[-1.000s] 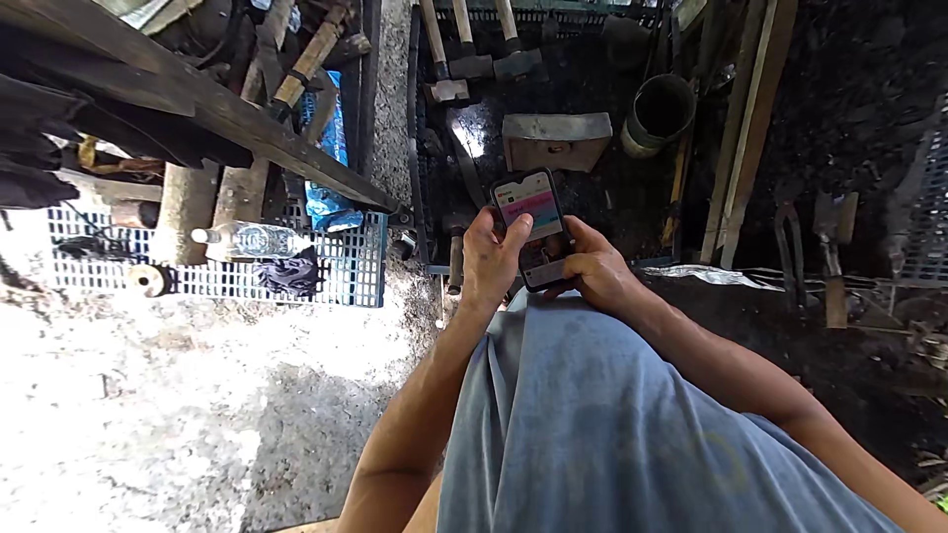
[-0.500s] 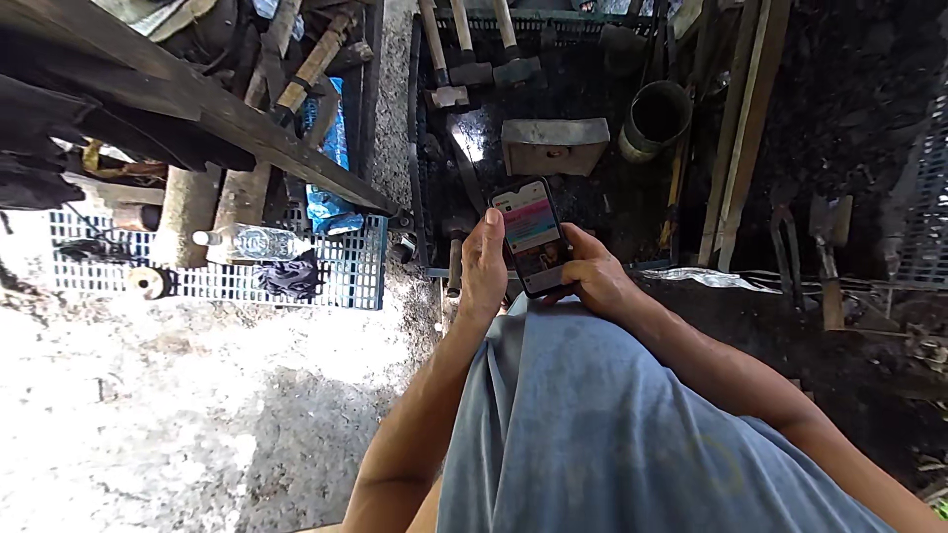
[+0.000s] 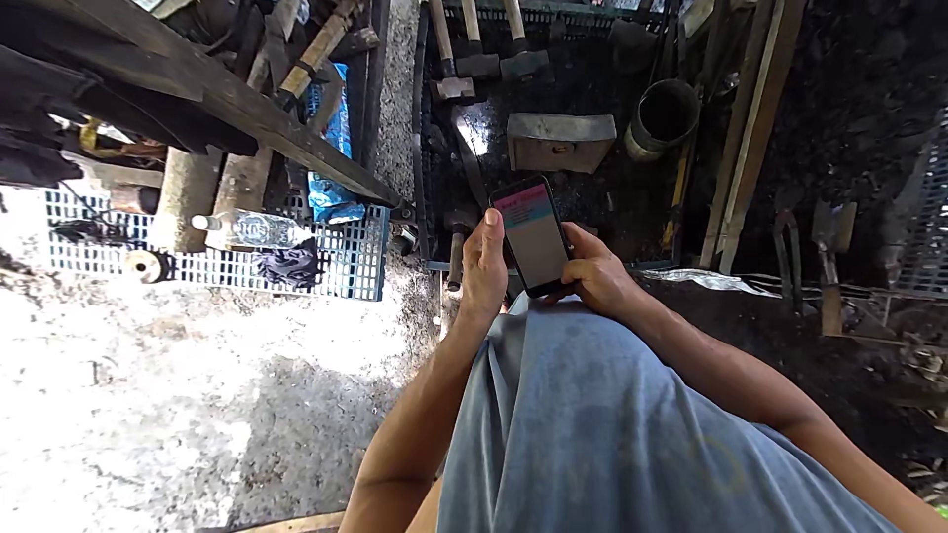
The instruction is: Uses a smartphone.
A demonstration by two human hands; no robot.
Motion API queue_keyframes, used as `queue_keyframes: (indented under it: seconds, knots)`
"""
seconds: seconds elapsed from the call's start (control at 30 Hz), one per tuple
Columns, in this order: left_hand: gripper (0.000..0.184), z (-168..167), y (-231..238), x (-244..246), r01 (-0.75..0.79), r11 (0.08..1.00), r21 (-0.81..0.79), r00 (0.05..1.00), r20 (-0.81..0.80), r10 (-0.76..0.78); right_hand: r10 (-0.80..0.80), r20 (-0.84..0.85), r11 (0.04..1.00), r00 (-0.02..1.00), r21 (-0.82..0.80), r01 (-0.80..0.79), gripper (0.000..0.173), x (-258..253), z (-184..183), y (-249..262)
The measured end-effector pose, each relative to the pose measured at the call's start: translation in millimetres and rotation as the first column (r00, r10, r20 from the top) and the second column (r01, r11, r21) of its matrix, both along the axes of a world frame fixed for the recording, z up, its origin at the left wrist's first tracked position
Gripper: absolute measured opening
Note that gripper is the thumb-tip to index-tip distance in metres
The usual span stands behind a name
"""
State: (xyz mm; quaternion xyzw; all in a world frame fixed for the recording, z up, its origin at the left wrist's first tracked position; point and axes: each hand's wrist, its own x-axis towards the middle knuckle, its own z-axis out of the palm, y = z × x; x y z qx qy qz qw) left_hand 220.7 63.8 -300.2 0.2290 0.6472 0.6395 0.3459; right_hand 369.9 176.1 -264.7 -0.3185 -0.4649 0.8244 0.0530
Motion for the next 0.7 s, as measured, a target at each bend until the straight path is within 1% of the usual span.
queue_keyframes:
  seconds: [0.27, 0.4, 0.53, 0.6, 0.7]
  knots:
    - [0.068, 0.0, 0.3, 1.2, -0.004, 1.0, 0.015, 0.999, 0.042, 0.003, 0.0, -0.005, 1.0, 1.0, -0.006, 0.0, 0.067, -1.1, -0.5, 2.1]
    - [0.073, -1.0, -0.5, 0.9, -0.002, 0.999, 0.038, 0.991, 0.133, -0.003, -0.002, -0.017, 1.0, 1.0, 0.019, 0.002, 0.07, -1.6, 0.1, 4.2]
    - [0.078, -0.7, -0.4, 1.5, 0.027, 0.996, 0.089, 0.978, 0.204, -0.045, 0.021, -0.03, 0.991, 0.999, 0.129, -0.016, 0.082, -2.2, 2.6, 5.6]
    - [0.079, 0.4, -0.1, 2.0, 0.047, 0.991, 0.126, 0.973, 0.217, -0.074, 0.042, -0.023, 0.971, 0.999, 0.237, -0.035, 0.086, -2.1, 2.4, 6.7]
    - [0.078, 0.6, 0.3, 1.9, 0.084, 0.982, 0.171, 0.968, 0.221, -0.122, 0.064, 0.025, 0.905, 0.998, 0.421, -0.069, 0.1, -1.9, -0.9, 9.6]
